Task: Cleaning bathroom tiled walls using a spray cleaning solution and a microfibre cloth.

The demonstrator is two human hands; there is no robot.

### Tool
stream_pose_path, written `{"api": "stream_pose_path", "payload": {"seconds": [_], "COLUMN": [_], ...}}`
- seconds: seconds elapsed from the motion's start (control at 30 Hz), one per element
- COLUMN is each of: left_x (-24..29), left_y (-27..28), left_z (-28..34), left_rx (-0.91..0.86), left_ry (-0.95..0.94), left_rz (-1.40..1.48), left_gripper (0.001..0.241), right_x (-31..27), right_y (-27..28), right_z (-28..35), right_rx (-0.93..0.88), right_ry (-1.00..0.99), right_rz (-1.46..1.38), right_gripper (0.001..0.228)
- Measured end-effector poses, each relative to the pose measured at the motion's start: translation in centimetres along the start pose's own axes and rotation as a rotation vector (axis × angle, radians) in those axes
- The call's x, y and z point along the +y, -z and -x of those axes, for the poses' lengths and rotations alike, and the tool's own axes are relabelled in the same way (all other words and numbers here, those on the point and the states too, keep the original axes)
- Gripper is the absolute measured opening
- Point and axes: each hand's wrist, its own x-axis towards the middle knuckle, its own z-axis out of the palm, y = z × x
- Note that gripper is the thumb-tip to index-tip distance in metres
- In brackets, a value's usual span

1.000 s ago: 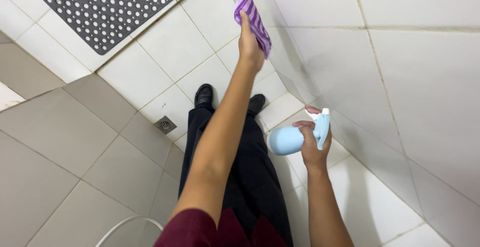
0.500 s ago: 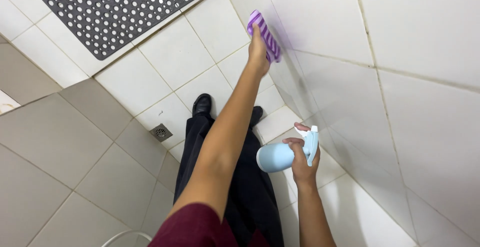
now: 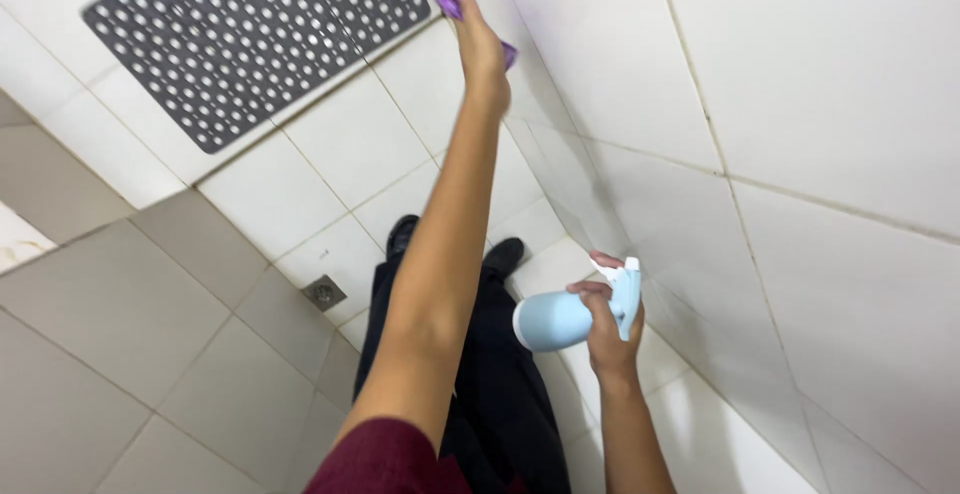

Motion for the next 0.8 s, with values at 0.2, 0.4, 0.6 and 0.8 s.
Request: {"api": "stream_pose_path", "payload": {"seconds": [0.2, 0.4, 0.6, 0.8], "left_x": [1.7, -0.9, 1.2, 5.2], "left_y": [-9.0, -3.2, 8.3, 10.8], "left_z": [17.8, -3.3, 12.5, 28.1], "left_rx": [-0.252, -0.017, -0.475, -0.441], "left_ry": [-0.805, 0.015, 0.098, 0.473], "left_rz": [-0.682, -0.375, -0.383, -0.124], "left_gripper": [0.083, 0.095, 0.082, 0.070], "right_x": [0.6, -1.7, -2.3, -8.0], "right_y": [-0.8, -1.7, -0.5, 0.0], "right_z": [-0.5, 0.9, 2.8, 7.3], "right_rx": [-0.027, 0.028, 0.043, 0.022], "right_ry": [-0.012, -0.033, 0.006, 0.143], "right_rz": [0.020, 0.040, -0.052, -0.083], "right_gripper": [0.046, 0.048, 0.048, 0.050]}}
